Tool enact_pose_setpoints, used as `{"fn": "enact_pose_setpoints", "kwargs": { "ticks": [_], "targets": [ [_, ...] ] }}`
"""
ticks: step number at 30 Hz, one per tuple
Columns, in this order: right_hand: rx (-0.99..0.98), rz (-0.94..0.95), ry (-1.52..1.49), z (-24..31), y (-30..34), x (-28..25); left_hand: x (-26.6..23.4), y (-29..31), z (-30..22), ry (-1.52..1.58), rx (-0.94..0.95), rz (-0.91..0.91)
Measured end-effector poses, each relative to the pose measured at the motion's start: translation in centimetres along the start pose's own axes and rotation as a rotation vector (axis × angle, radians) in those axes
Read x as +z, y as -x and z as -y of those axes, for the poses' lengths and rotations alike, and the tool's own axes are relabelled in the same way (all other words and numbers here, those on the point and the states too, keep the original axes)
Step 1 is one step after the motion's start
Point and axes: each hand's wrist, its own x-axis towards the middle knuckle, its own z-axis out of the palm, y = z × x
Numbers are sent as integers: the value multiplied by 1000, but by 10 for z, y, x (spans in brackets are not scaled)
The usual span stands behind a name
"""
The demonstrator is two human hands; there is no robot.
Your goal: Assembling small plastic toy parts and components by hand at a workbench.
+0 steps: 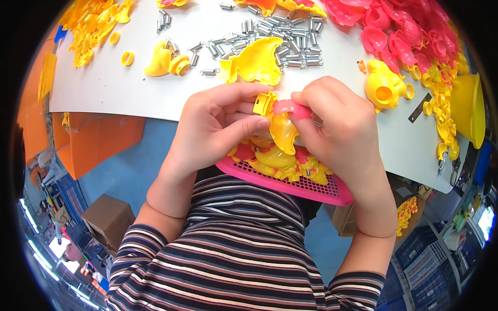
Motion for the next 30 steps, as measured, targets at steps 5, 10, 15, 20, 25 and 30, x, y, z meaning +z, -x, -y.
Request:
{"fn": "enact_pose_setpoints", "kwargs": {
  "ticks": [5,10,15,20,25,30],
  "targets": [
    [-44,-81,-30,-1,3,7,-1,-1,1,-35,-7,1],
    [-87,-134,39,1,5,13,4,1,-1,21,-27,-21],
    [-49,-135,2,-2,6,13,29,-4,-2,-471,229,-252],
    [274,152,-275,4,3,-10,43,-10,3,-695,301,-386],
    [271,305,-382,-5,3,-36,42,-9,5,-715,317,-378],
    [198,232,-376,-10,6,-25,42,-9,5,-721,335,-399]
  ]
}}
